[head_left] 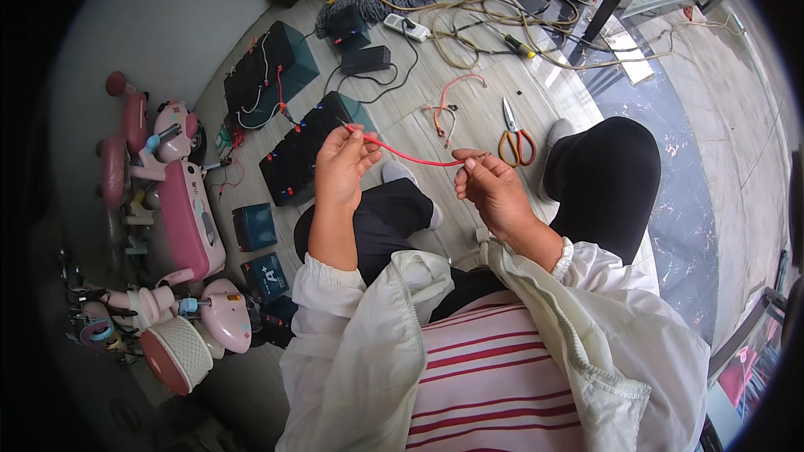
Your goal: The person sits on the floor and repairs a red wire by stripping the insulation, twisting the exposed strands, and connecting it to a terminal. They use scissors to cut the wire and a screwdriver to tighten the connection.
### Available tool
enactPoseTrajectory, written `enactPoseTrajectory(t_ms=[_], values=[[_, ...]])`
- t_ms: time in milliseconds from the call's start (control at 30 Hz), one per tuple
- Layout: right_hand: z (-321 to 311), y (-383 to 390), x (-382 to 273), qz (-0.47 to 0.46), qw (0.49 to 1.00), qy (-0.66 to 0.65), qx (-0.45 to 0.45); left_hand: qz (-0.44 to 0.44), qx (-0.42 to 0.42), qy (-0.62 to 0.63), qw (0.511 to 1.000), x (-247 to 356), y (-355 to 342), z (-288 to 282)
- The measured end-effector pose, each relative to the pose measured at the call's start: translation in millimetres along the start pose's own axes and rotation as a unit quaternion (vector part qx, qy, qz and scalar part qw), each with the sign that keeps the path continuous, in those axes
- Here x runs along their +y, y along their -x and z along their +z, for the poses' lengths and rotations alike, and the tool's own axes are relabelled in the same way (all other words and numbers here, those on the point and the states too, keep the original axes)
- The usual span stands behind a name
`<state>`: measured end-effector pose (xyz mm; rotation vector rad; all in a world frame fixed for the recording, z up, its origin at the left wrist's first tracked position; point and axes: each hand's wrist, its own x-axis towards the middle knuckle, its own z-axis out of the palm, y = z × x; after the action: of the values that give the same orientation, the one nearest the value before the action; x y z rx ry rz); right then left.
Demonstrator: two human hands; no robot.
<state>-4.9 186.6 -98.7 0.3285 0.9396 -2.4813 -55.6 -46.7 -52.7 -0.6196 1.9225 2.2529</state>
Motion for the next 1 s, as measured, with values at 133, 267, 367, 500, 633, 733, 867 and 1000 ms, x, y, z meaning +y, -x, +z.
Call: enactPoseTrajectory(t_ms=[133,267,367,500,633,733,867,1000], values=[[-6.6,-4.5,6.9,0.031,0.997,-0.017,0.072,0.057,-0.013,-0.039,0.998,4.2,8.5,14.0],[-17.0,-10.5,18.9,0.059,0.994,-0.016,0.086,0.091,-0.033,-0.061,0.993,6.8,12.8,20.9],[-18.9,-11.2,23.3,0.087,0.992,-0.016,0.091,0.111,-0.052,-0.064,0.99,6.7,14.6,20.2],[-20.5,-13.3,27.9,0.115,0.989,-0.024,0.094,0.124,-0.065,-0.068,0.988,6.8,16.8,19.4],[-21.3,-13.9,30.0,0.122,0.988,-0.029,0.088,0.12,-0.06,-0.077,0.988,7.2,19.3,17.6],[-20.4,-13.9,29.6,0.117,0.989,-0.04,0.084,0.108,-0.044,-0.081,0.99,4.4,17.8,14.8],[-18.4,-13.2,28.7,0.103,0.99,-0.054,0.079,0.094,-0.018,-0.076,0.993,3.1,17.4,11.2],[-22.8,-14.2,30.2,0.104,0.99,-0.042,0.083,0.117,-0.042,-0.066,0.99,5.8,20.8,15.3]])
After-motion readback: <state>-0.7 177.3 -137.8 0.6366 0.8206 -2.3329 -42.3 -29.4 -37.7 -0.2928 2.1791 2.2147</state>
